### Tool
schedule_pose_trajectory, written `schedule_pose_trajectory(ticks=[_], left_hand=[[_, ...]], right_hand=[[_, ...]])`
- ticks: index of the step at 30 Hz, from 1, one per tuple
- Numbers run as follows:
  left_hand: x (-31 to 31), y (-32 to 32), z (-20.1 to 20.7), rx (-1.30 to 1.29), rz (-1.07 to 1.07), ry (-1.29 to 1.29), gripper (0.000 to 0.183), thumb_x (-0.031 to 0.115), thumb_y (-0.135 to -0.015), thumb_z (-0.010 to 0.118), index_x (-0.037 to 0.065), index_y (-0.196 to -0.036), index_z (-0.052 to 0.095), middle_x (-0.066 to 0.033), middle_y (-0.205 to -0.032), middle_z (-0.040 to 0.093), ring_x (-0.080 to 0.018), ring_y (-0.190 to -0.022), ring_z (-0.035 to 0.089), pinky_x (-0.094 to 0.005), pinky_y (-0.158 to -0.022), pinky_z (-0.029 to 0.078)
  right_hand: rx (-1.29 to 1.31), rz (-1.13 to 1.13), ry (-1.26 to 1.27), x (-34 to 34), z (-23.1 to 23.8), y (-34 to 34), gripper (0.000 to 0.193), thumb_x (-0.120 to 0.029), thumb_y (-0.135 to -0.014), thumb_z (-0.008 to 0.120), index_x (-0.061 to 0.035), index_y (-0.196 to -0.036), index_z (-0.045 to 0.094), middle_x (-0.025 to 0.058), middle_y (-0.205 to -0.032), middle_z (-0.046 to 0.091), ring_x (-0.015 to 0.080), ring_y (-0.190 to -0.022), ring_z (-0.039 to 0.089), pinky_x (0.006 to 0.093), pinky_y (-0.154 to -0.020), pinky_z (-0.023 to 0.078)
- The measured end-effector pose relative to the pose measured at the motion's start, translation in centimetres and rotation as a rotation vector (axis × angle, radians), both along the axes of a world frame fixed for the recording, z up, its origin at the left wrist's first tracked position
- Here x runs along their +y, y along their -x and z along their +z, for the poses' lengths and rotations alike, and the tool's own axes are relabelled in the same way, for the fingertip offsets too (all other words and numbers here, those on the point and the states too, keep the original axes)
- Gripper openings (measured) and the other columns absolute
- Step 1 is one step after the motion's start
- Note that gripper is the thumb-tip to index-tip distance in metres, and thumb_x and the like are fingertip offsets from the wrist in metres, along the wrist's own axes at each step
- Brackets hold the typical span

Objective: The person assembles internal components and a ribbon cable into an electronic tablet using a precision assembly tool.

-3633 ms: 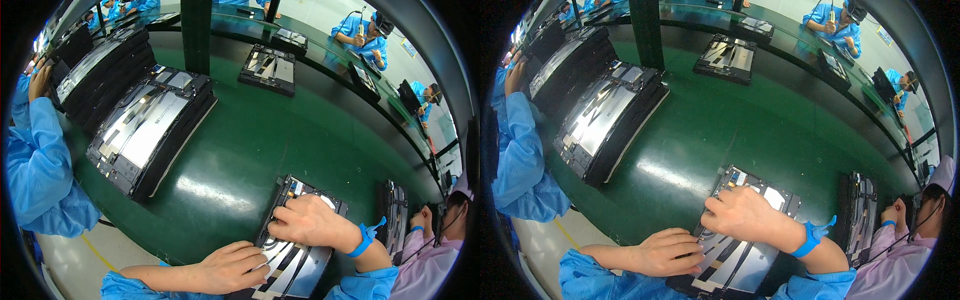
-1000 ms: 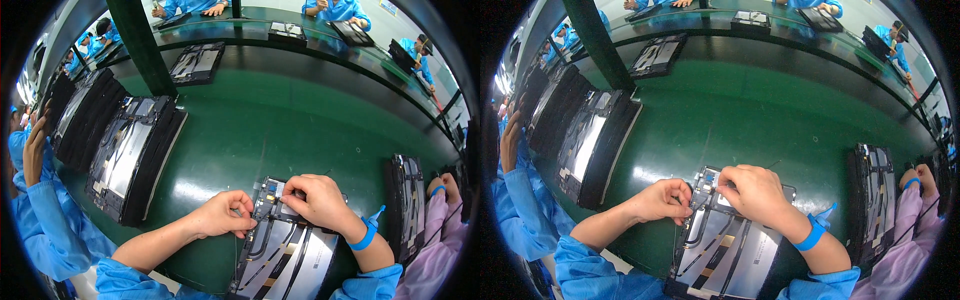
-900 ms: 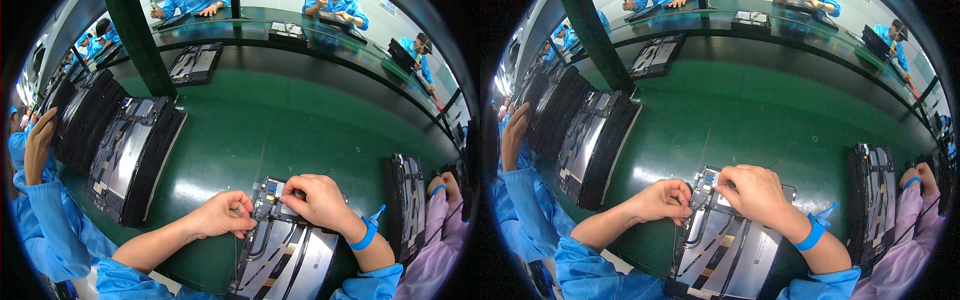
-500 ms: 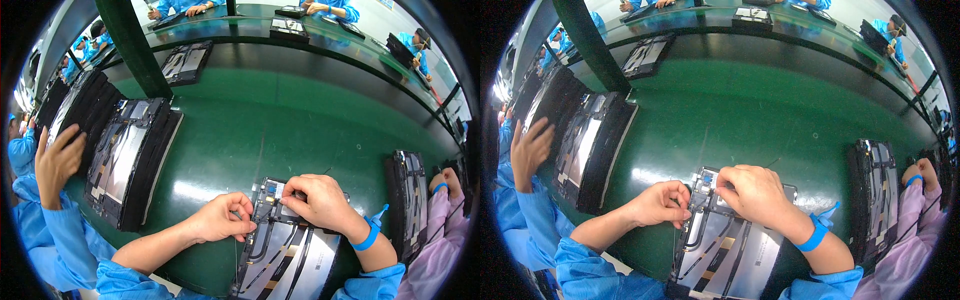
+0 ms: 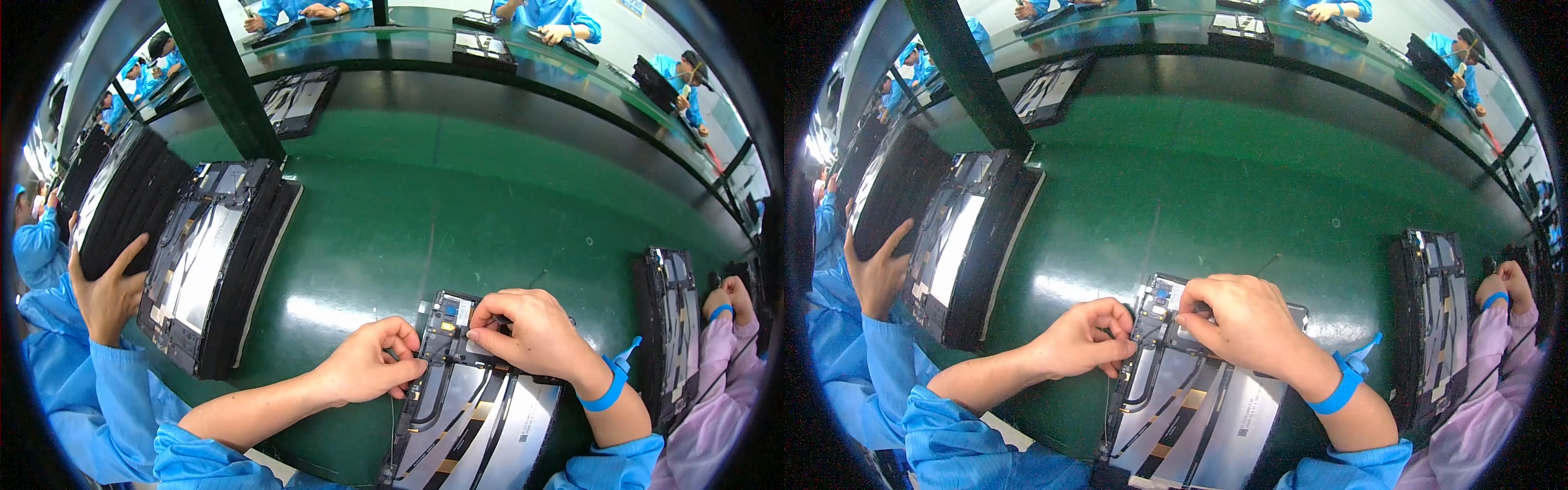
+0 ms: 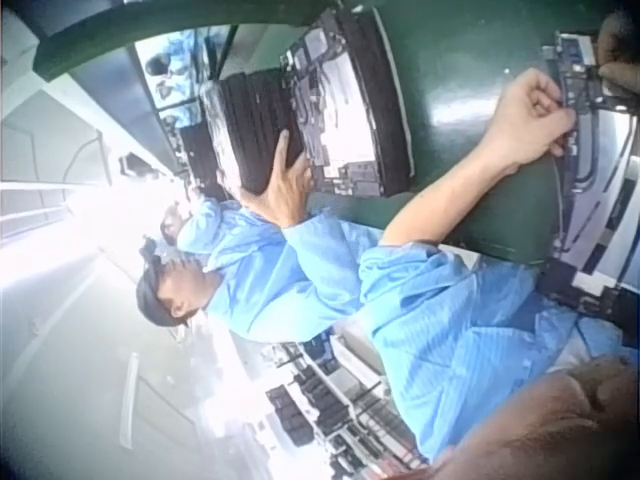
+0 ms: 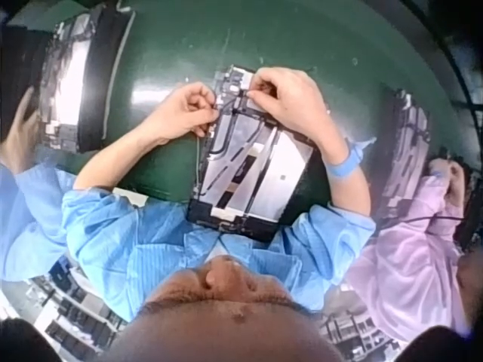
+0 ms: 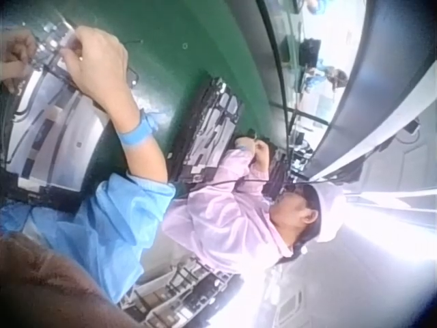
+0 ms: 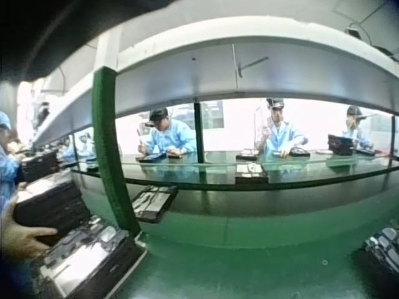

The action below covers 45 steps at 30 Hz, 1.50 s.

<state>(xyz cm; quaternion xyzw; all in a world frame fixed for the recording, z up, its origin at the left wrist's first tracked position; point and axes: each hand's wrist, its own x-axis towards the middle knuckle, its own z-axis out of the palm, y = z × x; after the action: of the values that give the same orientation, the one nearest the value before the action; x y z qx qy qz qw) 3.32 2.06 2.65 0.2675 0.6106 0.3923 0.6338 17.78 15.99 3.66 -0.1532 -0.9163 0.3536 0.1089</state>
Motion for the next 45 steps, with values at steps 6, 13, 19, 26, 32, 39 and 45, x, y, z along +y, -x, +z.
schedule_pose_trajectory(ticks=[6,13,19,26,32,39,45], left_hand=[[-0.2,-0.1,-0.4,0.052,0.015,-0.028,0.018,0.003,-0.071,0.055,0.001,-0.082,0.041,-0.004,-0.068,0.048,-0.0103,-0.052,0.052,-0.0206,-0.045,0.045],[-0.3,0.0,-0.7,0.049,0.036,-0.067,0.019,0.009,-0.071,0.056,0.0,-0.081,0.042,-0.0048,-0.067,0.048,-0.0083,-0.051,0.05,-0.0192,-0.042,0.043],[-0.3,-0.1,-0.8,0.06,0.044,-0.065,0.019,0.009,-0.071,0.056,0.001,-0.081,0.043,-0.0043,-0.066,0.048,-0.0083,-0.05,0.05,-0.0193,-0.041,0.043],[-0.2,0.1,-0.6,0.166,-0.017,-0.063,0.023,0.012,-0.068,0.058,0.001,-0.082,0.043,-0.0044,-0.065,0.049,-0.0087,-0.049,0.05,-0.0217,-0.043,0.043],[0.7,0.1,1.9,0.683,-0.17,-0.261,0.041,0.013,-0.065,0.059,0.002,-0.099,0.039,-0.013,-0.085,0.048,-0.0218,-0.075,0.052,-0.0302,-0.061,0.043],[4.0,1.7,2.3,0.956,-0.591,-0.569,0.065,0.007,-0.059,0.063,0.004,-0.115,0.03,-0.0158,-0.112,0.037,-0.0305,-0.106,0.033,-0.0345,-0.088,0.031],[5.7,1.4,3.1,0.834,-0.776,-0.477,0.07,0.009,-0.059,0.064,0.003,-0.118,0.028,-0.0177,-0.11,0.039,-0.0316,-0.104,0.037,-0.036,-0.088,0.03]], right_hand=[[-0.044,-0.041,0.084,-0.6,0.7,0.1,0.013,-0.014,-0.062,0.063,-0.0053,-0.061,0.054,0.004,-0.053,0.047,0.0158,-0.046,0.044,0.0255,-0.043,0.034],[-0.194,-0.107,0.064,-1.3,1.4,-0.1,0.017,-0.023,-0.065,0.059,-0.0072,-0.063,0.054,0.0094,-0.061,0.051,0.0252,-0.057,0.052,0.0347,-0.051,0.04],[-0.266,-0.196,-0.053,-1.9,1.0,0.3,0.018,-0.023,-0.066,0.055,-0.0046,-0.063,0.054,0.0109,-0.062,0.051,0.0279,-0.058,0.053,0.0363,-0.051,0.041],[-0.329,-0.108,-0.061,-3.6,1.2,-1.1,0.019,-0.021,-0.064,0.054,-0.0043,-0.057,0.051,0.0103,-0.059,0.05,0.0268,-0.056,0.053,0.0364,-0.048,0.041],[-0.066,-0.162,-0.179,-4.5,-0.3,-1.7,0.016,-0.018,-0.062,0.057,-0.0066,-0.054,0.048,0.0063,-0.054,0.046,0.0229,-0.049,0.05,0.0335,-0.042,0.039],[0.045,-0.129,-0.159,-4.3,-0.8,-2.1,0.015,-0.016,-0.059,0.057,-0.0065,-0.054,0.047,0.0054,-0.053,0.042,0.0214,-0.047,0.048,0.0316,-0.041,0.038],[0.066,-0.129,-0.154,-4.2,-0.8,-2.2,0.014,-0.016,-0.057,0.058,-0.0064,-0.054,0.048,0.0049,-0.053,0.042,0.0198,-0.047,0.047,0.0314,-0.042,0.037]])
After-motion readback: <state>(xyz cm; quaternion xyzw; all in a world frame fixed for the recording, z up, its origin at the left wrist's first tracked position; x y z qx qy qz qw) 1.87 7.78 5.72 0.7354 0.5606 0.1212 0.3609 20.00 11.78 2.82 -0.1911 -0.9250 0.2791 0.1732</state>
